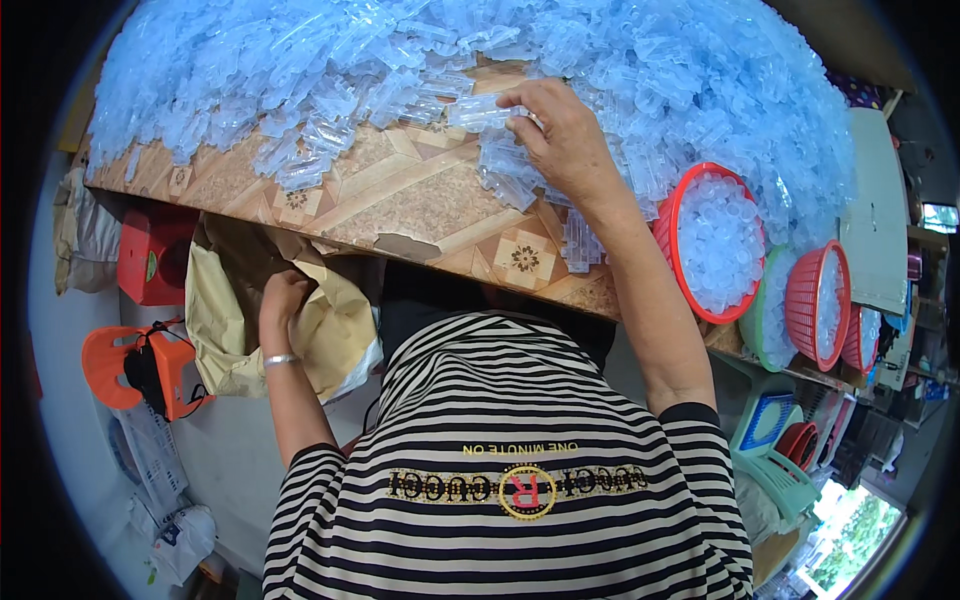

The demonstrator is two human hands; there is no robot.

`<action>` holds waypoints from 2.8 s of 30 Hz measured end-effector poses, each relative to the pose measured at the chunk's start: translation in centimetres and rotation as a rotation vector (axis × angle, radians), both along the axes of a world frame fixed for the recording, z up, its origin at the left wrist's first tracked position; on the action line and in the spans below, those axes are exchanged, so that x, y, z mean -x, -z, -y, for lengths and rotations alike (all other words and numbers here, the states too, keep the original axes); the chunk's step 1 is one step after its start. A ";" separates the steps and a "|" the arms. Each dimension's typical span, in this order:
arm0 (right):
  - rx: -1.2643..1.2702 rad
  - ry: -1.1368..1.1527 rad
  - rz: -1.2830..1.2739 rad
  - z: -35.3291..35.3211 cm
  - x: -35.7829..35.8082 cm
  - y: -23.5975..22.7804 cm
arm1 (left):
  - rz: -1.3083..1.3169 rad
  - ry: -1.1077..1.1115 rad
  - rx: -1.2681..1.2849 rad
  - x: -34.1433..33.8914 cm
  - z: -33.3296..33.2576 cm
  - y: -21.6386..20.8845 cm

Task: The person sorts small translucent blue plastic components by hand at a workbench, inspecting them one by one.

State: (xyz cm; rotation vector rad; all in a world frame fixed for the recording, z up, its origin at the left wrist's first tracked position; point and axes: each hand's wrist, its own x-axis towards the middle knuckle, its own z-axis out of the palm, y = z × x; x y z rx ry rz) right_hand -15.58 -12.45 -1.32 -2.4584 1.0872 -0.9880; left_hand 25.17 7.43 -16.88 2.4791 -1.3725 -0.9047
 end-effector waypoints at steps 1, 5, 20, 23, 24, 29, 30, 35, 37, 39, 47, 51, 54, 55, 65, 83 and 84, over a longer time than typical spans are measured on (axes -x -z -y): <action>-0.030 -0.028 0.028 -0.7 0.1 -0.7 | 0.172 0.057 -0.025 -0.8 -0.5 -0.7; -0.209 -0.248 0.027 -4.2 -0.1 -2.1 | -0.227 -0.069 0.243 3.8 0.3 -11.5; -0.101 -0.055 -0.023 -6.1 1.8 -1.0 | -1.622 -0.028 0.136 20.2 5.2 -15.4; -0.045 0.051 -0.139 -5.2 2.0 0.1 | -1.869 -0.148 0.179 20.8 6.0 -14.5; -0.054 0.066 -0.169 -5.0 1.9 0.3 | -1.866 -0.151 0.182 21.0 6.1 -14.6; 0.023 0.138 -0.044 -5.3 1.7 -0.3 | -1.913 -0.245 0.286 21.6 6.6 -14.4; 0.020 0.183 0.017 -5.6 1.7 -0.5 | -1.905 -0.263 0.306 21.8 6.5 -14.4; -0.233 0.246 0.218 -6.9 0.9 -1.1 | -1.877 -0.256 0.348 21.8 6.6 -14.4; -0.330 0.261 0.293 -7.7 0.4 -1.1 | -1.862 -0.258 0.351 21.6 6.6 -14.2; -0.415 0.235 0.332 -8.3 0.1 -0.7 | -1.873 -0.242 0.374 21.1 6.6 -14.0; -0.352 0.244 0.257 -8.5 0.1 0.7 | -1.913 -0.282 0.446 20.0 6.4 -13.7; -0.291 0.249 0.259 -8.2 0.4 1.2 | -1.945 -0.325 0.440 20.0 6.4 -13.5; -0.209 0.211 0.229 -8.3 0.4 1.1 | -1.946 -0.336 0.449 20.1 6.4 -13.5; -0.148 0.180 0.202 -8.5 0.5 1.0 | -1.946 -0.337 0.451 20.2 6.3 -13.6; 0.067 0.020 0.040 -10.3 1.3 -0.2 | -1.936 -0.374 0.564 21.2 6.4 -13.8; -0.401 -0.196 0.249 -9.7 -0.3 -1.7 | -1.691 -0.004 -0.006 20.8 4.9 -16.5; -0.514 -0.204 0.297 -9.6 0.0 -2.2 | -1.691 -0.008 -0.003 20.7 4.9 -16.3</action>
